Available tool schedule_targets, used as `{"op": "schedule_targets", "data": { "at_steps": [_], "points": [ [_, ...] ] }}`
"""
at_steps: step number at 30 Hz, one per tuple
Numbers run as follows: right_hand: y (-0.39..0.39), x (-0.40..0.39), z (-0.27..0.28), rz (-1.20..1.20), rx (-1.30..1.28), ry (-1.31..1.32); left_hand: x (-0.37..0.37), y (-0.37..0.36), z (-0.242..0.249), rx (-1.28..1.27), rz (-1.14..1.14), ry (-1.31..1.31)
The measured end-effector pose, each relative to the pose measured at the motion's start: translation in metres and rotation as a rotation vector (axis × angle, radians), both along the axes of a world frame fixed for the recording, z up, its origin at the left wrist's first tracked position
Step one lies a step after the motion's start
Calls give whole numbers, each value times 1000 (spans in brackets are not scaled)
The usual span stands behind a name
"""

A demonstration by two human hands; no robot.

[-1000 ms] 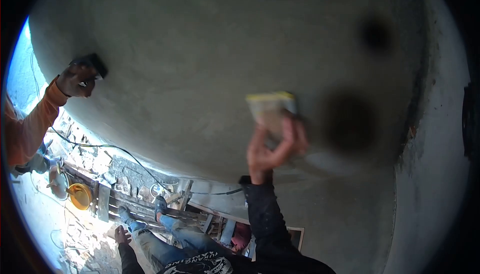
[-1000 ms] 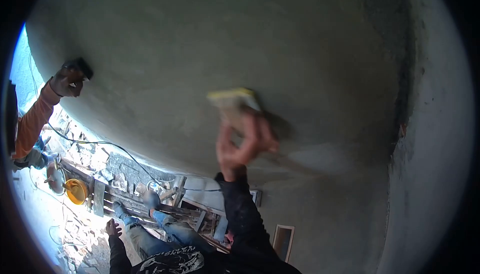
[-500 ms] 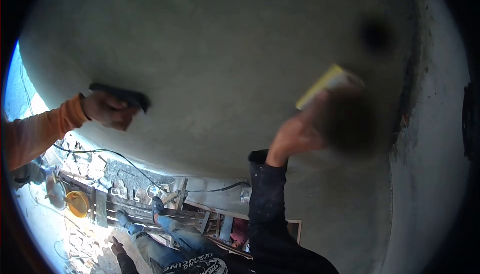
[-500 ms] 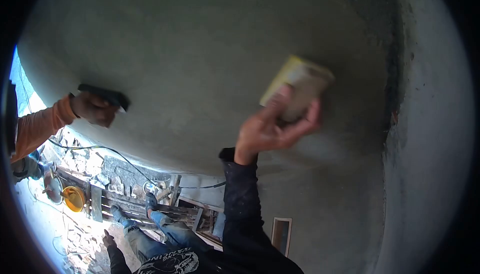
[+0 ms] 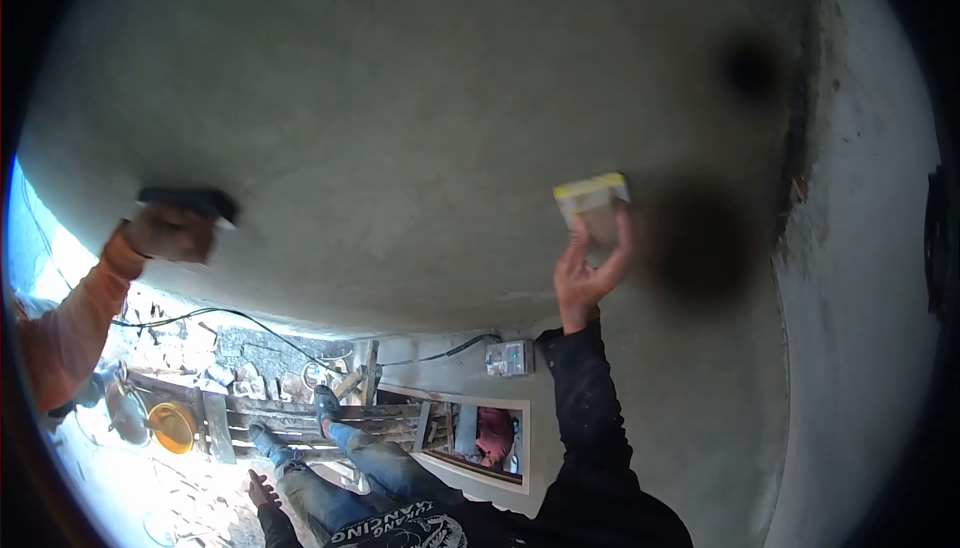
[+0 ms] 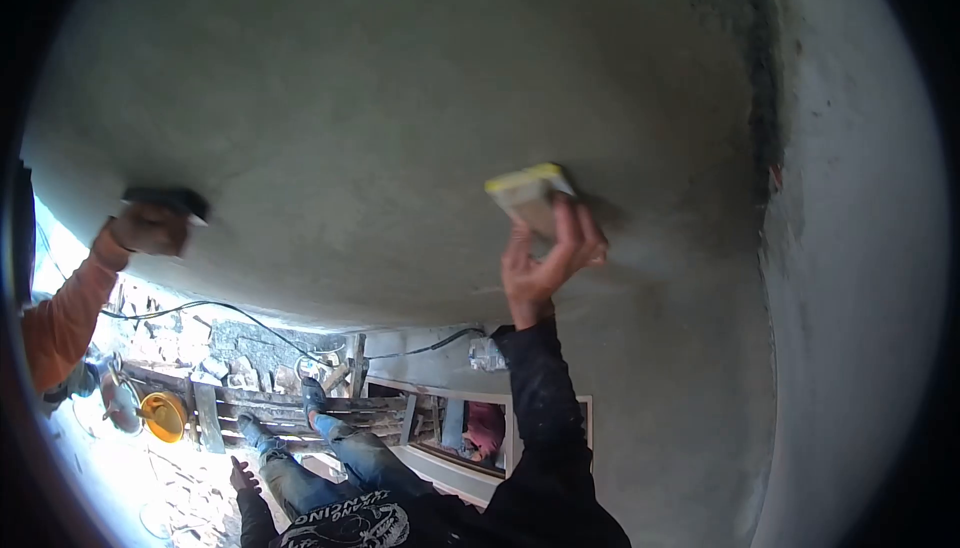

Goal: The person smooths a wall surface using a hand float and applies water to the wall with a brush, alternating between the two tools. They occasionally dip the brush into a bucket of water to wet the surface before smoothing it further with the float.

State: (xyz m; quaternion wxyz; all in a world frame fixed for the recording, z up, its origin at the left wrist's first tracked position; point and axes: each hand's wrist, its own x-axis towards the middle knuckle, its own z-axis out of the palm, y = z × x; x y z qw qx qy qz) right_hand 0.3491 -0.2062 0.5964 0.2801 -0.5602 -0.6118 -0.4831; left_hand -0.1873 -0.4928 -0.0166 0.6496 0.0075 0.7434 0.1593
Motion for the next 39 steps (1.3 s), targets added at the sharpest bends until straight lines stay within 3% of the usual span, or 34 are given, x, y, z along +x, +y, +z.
{"op": "schedule_targets", "data": {
  "at_steps": [2, 4, 5, 7, 11, 13, 16, 19, 20, 25, 26, 28, 31, 39],
  "points": [
    [9, 0, 36, -8, 154, 108, 6, -3, 1, 90, -10, -20],
    [12, -7, 86, 247, 480, 693, -5, -1, 9, 134, -52, -34],
    [17, -7, 82, 228, 487, 692, -10, 11, 11, 93, -110, -32],
    [30, -9, 68, -28, 370, 233, -26, 17, 10, 71, -115, -5],
    [13, 9, 44, -38, 236, 58, -58, 33, -4, 39, -64, 45],
    [22, 5, 68, -36, 393, 371, -71, 33, -9, 89, -104, 69],
    [37, -38, 56, 138, 498, 528, -96, 33, -8, 99, -149, 66],
    [21, 3, -5, 150, 391, 307, -106, 22, -2, 72, -38, 91],
    [26, 1, 8, 162, 397, 302, -110, 24, -6, 63, 9, 100],
    [37, -34, 112, 211, 637, 784, -106, -10, -3, 61, -26, 111],
    [33, -11, 91, 207, 633, 784, -98, -16, -5, 50, -15, 130],
    [12, 40, 26, -76, 403, 305, -88, -24, -2, 16, -29, 165],
    [12, 24, 21, 184, 408, 508, -53, -31, -5, 2, 12, 94],
    [15, 36, 15, 140, 397, 370, 36, -21, 11, 137, -6, 22]
  ]
}}
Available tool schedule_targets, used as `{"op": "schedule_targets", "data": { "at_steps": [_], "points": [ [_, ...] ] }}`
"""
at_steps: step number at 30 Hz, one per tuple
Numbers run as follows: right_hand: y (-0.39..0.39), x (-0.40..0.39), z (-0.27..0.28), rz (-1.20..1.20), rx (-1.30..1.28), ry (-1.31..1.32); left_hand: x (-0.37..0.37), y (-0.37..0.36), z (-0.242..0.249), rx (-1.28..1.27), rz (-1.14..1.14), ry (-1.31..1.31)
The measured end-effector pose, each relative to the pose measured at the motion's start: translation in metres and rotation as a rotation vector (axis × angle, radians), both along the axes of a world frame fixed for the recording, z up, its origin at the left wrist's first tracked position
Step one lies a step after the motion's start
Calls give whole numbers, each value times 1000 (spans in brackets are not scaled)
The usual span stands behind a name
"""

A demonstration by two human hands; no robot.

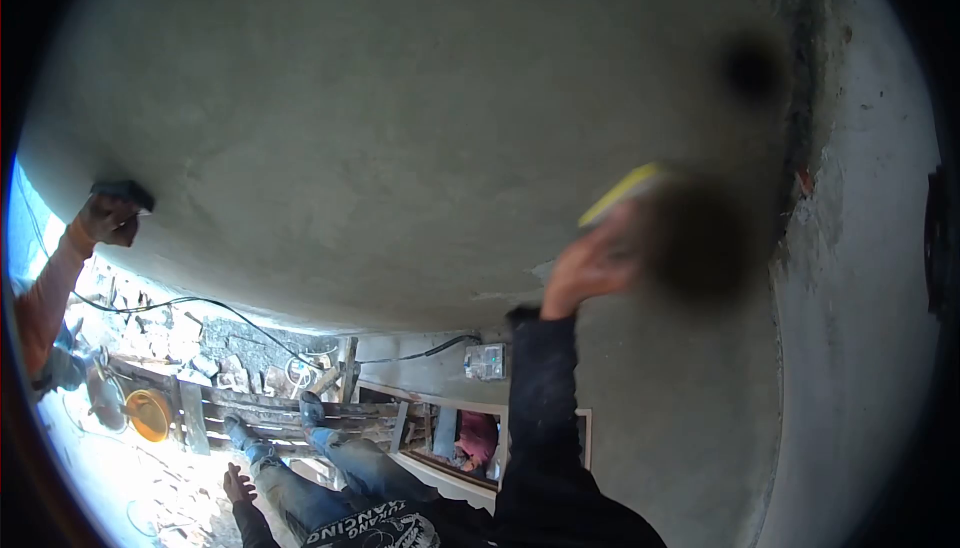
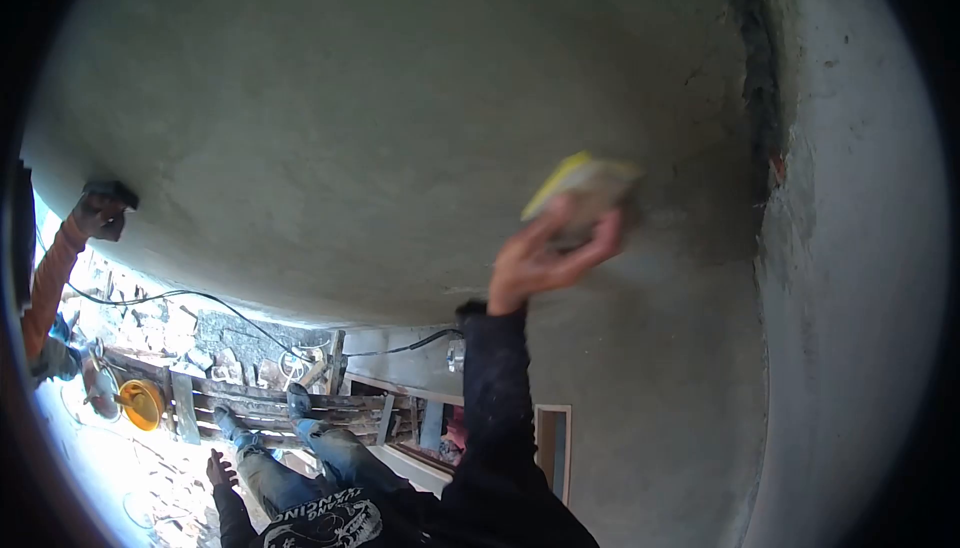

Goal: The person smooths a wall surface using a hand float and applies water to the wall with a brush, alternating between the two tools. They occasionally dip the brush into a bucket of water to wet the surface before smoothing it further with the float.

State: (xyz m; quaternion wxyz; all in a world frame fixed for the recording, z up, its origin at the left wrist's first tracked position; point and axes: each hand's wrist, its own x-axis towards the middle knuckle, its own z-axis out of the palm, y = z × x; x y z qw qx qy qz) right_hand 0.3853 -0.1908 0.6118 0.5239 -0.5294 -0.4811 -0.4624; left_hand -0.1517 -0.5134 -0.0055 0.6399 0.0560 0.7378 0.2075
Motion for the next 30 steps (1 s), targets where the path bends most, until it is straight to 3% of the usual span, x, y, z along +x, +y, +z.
{"op": "schedule_targets", "data": {
  "at_steps": [3, 10, 13, 14, 16, 17, 22, 25, 28, 30],
  "points": [
    [-17, 20, -13, -146, -68, -206, 19, -2, 2, 43, 42, -20],
    [11, -23, 22, -8, -99, -339, 18, -33, -10, -63, 93, 13],
    [-26, 6, -21, -155, -213, -477, 20, -43, -10, -115, 123, 54],
    [-20, 21, -7, -139, -201, -483, 24, -42, -12, -105, 116, 43],
    [-8, 60, 35, 44, 26, -42, 29, -41, -14, -82, 85, 23],
    [-7, 57, 34, 40, 14, -35, 32, -42, -14, -58, 100, 49],
    [-7, -10, 55, -21, -327, -580, 37, -33, -27, -75, 108, 3],
    [-24, 51, 47, 16, -270, -500, 51, -20, -32, -26, 103, 4],
    [10, -12, 103, 43, -49, -338, 52, -14, -31, 21, 66, -6],
    [13, -20, 99, 39, 54, -246, 49, -16, -29, 42, 45, 17]
  ]
}}
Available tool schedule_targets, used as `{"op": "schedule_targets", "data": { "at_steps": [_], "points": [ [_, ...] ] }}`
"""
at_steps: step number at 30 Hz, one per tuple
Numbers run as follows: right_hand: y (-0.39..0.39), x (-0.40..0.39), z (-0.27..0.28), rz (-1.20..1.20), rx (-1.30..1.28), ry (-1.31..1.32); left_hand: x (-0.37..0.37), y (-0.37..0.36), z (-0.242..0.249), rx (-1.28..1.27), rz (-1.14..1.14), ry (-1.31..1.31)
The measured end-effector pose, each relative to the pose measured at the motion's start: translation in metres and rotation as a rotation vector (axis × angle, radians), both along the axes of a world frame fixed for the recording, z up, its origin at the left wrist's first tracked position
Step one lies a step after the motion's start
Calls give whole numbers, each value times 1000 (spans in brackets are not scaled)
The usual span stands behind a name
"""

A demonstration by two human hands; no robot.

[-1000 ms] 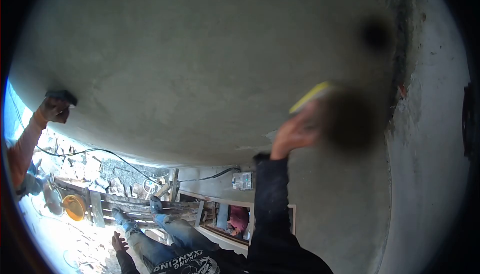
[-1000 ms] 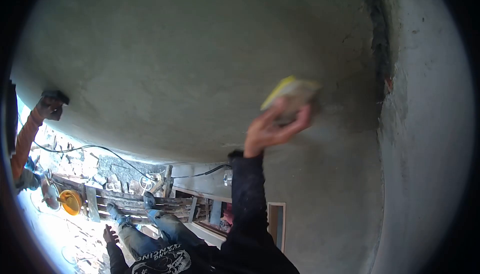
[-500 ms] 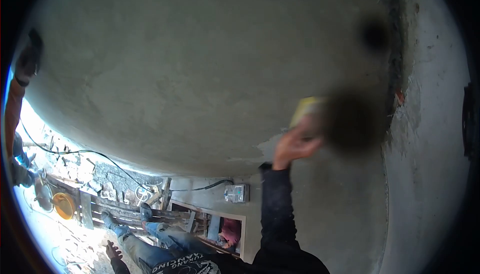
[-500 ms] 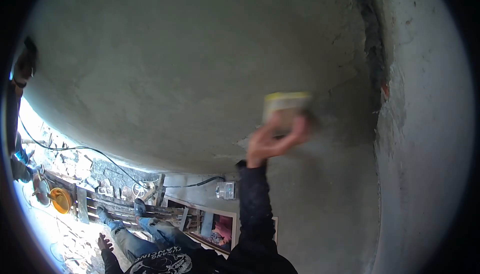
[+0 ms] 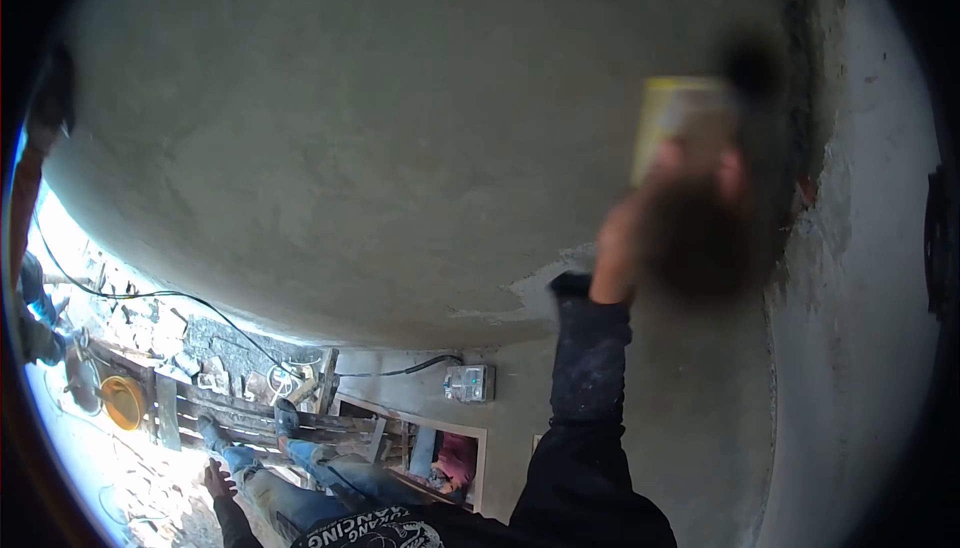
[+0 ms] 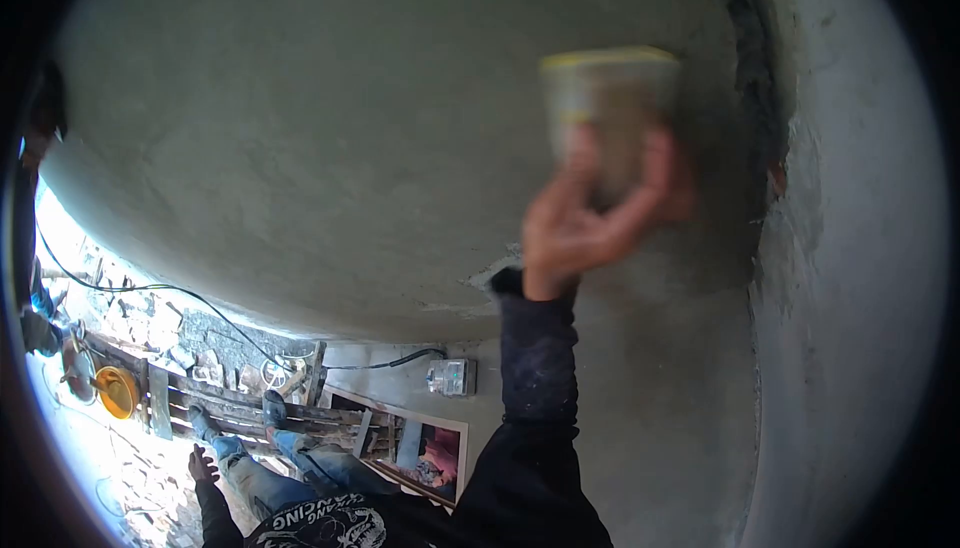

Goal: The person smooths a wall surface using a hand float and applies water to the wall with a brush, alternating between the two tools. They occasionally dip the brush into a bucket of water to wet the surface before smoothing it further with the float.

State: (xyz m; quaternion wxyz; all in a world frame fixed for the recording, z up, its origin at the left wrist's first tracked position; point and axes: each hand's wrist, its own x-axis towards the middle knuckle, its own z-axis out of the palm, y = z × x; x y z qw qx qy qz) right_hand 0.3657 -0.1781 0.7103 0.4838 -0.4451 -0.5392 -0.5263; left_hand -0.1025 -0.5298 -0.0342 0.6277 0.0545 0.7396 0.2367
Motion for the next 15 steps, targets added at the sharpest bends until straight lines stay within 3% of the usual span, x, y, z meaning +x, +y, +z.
{"op": "schedule_targets", "data": {
  "at_steps": [2, 4, 6, 11, 13, 15],
  "points": [
    [-22, 11, -43, -55, -409, -336, -4, 1, 2, -43, 48, 11],
    [-50, 58, -75, -99, -405, -346, -2, -5, 3, -66, 95, -4],
    [-41, 53, -71, -125, -393, -357, -1, -11, 2, -66, 86, -3],
    [4, 33, -19, 9, -74, 115, -3, -28, 7, -76, 83, 19],
    [-9, 13, -75, 43, -254, -161, -2, -29, 4, -145, 143, 7],
    [-47, 37, -113, -171, -455, -362, 5, -29, -2, -140, 155, -19]
  ]
}}
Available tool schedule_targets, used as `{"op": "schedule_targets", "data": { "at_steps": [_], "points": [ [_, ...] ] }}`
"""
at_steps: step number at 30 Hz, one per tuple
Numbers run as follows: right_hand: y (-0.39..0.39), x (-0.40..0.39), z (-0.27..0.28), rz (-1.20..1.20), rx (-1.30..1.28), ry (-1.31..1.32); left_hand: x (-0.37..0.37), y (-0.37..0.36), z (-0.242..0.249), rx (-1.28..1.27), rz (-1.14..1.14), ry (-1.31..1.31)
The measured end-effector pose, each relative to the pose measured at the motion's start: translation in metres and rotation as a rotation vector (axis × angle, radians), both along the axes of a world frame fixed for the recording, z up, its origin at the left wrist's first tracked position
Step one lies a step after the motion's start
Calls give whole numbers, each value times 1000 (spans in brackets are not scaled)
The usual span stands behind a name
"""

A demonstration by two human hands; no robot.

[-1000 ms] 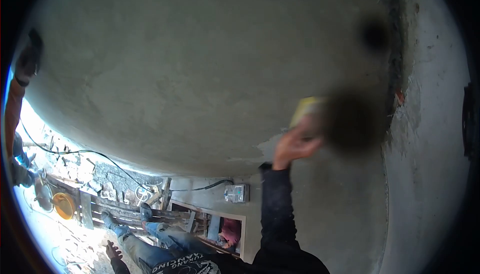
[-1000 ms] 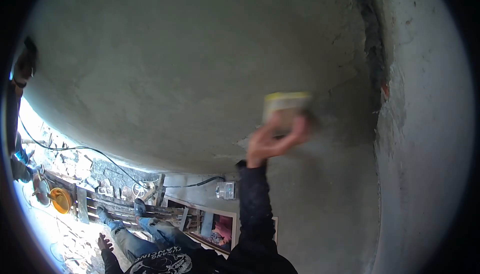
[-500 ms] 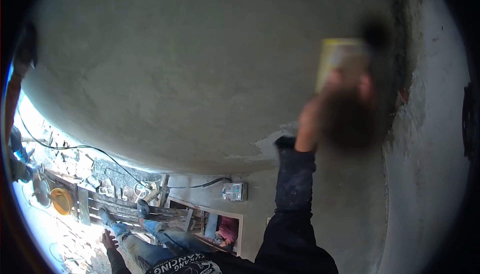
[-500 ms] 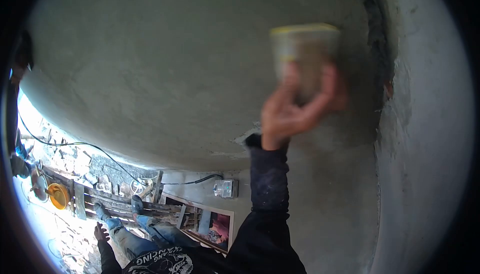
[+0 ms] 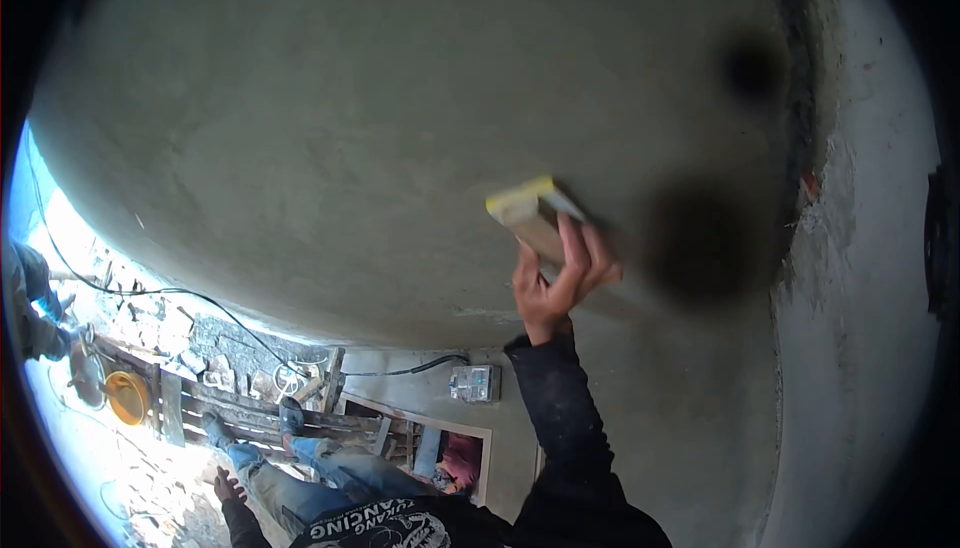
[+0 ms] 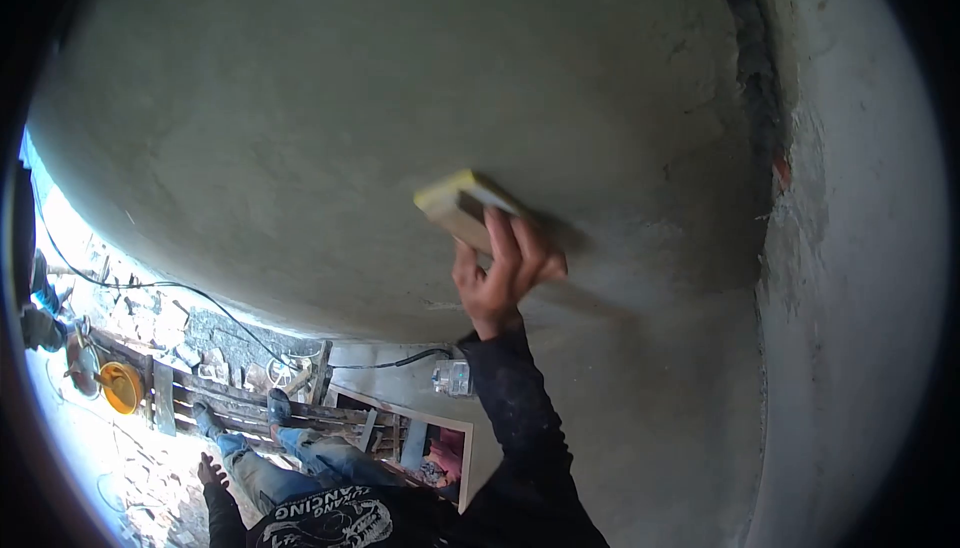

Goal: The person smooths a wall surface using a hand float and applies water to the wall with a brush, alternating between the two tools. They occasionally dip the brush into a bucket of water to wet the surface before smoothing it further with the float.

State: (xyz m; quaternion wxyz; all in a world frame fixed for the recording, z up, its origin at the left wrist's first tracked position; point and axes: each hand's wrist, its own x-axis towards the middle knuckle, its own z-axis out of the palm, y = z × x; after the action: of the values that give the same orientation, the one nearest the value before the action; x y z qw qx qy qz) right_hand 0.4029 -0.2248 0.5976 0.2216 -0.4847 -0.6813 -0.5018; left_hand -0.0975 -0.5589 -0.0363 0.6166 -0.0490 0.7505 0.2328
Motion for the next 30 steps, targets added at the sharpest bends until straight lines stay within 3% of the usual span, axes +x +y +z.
{"op": "schedule_targets", "data": {
  "at_steps": [2, 3, 7, 9, 10, 12, 13, 15, 18, 19, 21, 24, 26, 27, 30],
  "points": [
    [-3, 43, -10, 90, 187, 196, 9, 5, 0, 53, -40, -10],
    [12, 23, 5, 114, 185, 197, 15, 7, 0, 80, -49, -18],
    [46, -52, 85, 201, 460, 679, 23, 15, 17, 97, -88, 16],
    [32, -41, 15, 109, 123, 172, 23, 16, 21, 55, -65, 14],
    [15, -23, -11, 114, 122, 176, 26, 14, 21, 41, -47, 13],
    [-8, 2, -46, -83, 6, -62, 25, 10, 22, 42, 15, -14],
    [4, 10, -36, -58, 11, -65, 26, 8, 23, 81, -9, -22],
    [23, 35, -9, 274, 470, 731, 33, 4, 25, 110, -45, -32],
    [53, -54, 54, 204, 527, 740, 24, -6, 21, 85, -83, 1],
    [41, -51, 38, 186, 537, 734, 21, -10, 15, 25, -102, 27],
    [11, -30, -7, -31, 64, 58, 21, -11, 2, -30, -64, 7],
    [-5, 29, -23, -48, 237, 162, 20, -12, 1, -2, -44, -13],
    [20, 54, 24, 237, 462, 753, 20, -4, 4, 11, -49, 19],
    [24, 41, 24, 215, 450, 767, 18, -1, 10, 41, -71, 8],
    [59, -37, 27, 258, 283, 447, 22, 10, 21, 66, -109, 27]
  ]
}}
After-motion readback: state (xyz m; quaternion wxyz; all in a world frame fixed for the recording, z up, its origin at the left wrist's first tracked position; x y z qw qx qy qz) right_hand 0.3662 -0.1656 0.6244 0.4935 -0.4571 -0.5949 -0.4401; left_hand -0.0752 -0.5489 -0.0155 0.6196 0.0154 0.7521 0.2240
